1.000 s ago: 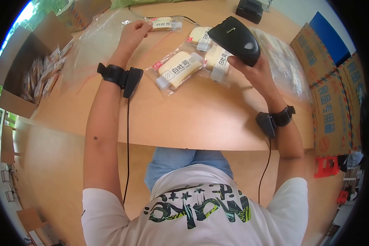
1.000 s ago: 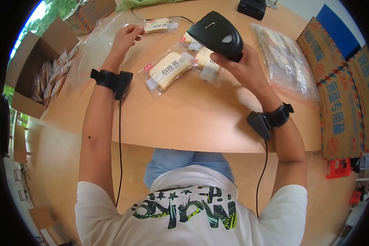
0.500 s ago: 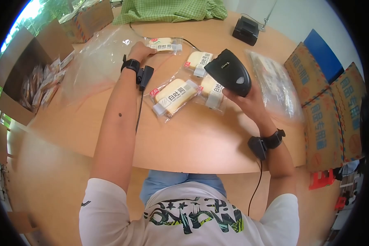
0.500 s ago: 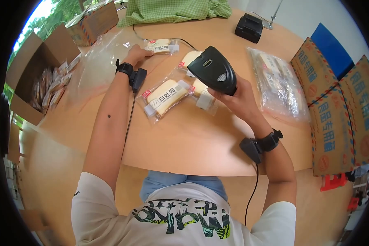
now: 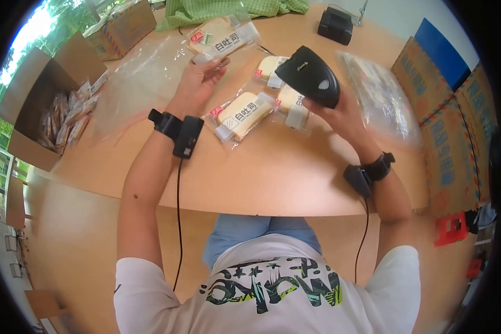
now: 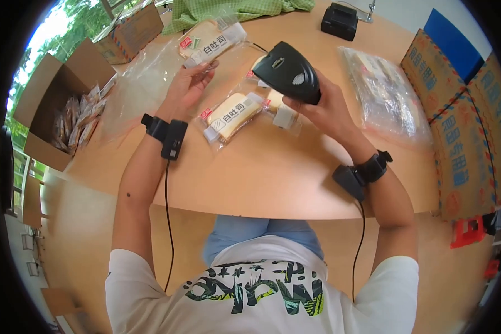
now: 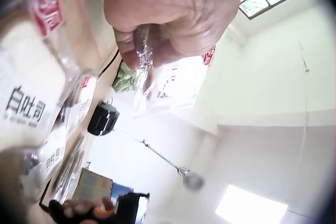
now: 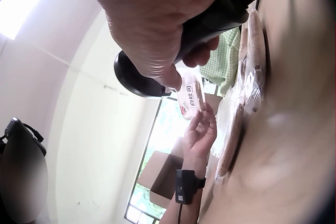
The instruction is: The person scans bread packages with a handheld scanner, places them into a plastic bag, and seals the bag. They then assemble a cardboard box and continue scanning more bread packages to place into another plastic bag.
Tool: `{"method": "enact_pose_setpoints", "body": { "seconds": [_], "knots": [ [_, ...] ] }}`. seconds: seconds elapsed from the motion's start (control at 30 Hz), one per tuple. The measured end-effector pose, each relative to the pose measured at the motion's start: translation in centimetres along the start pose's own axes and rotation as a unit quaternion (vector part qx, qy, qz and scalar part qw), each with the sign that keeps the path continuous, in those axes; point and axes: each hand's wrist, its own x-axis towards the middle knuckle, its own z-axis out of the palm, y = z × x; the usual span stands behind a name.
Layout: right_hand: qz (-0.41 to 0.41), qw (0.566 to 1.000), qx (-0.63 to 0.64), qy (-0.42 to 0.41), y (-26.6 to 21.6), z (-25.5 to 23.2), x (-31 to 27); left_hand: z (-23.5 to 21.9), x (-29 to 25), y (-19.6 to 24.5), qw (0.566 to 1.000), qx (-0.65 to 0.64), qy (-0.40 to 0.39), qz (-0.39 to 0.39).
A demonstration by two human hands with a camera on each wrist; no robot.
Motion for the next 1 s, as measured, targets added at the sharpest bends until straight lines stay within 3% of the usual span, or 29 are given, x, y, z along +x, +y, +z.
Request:
{"method": "enact_pose_setpoints", "body": {
  "seconds": [0.13, 0.23, 0.53, 1.0],
  "knots": [
    [-0.005, 1.000, 0.029, -0.007, -0.3, 0.6, 0.0, 2.7, -2.4, -1.1, 0.991, -0.127, -0.018, -0.037],
    [-0.014, 0.999, 0.042, -0.015, -0.2, 0.8, -0.1, 3.3, -2.8, -1.6, 0.989, -0.139, -0.042, -0.019],
    [0.014, 0.999, 0.033, 0.020, -0.6, 0.8, -0.1, 4.8, -3.5, -2.9, 0.995, -0.020, -0.043, 0.089],
    [-0.007, 0.999, 0.046, -0.006, -0.2, 0.8, -0.2, 6.2, -4.7, -3.4, 0.993, -0.018, -0.063, 0.099]
  ]
}}
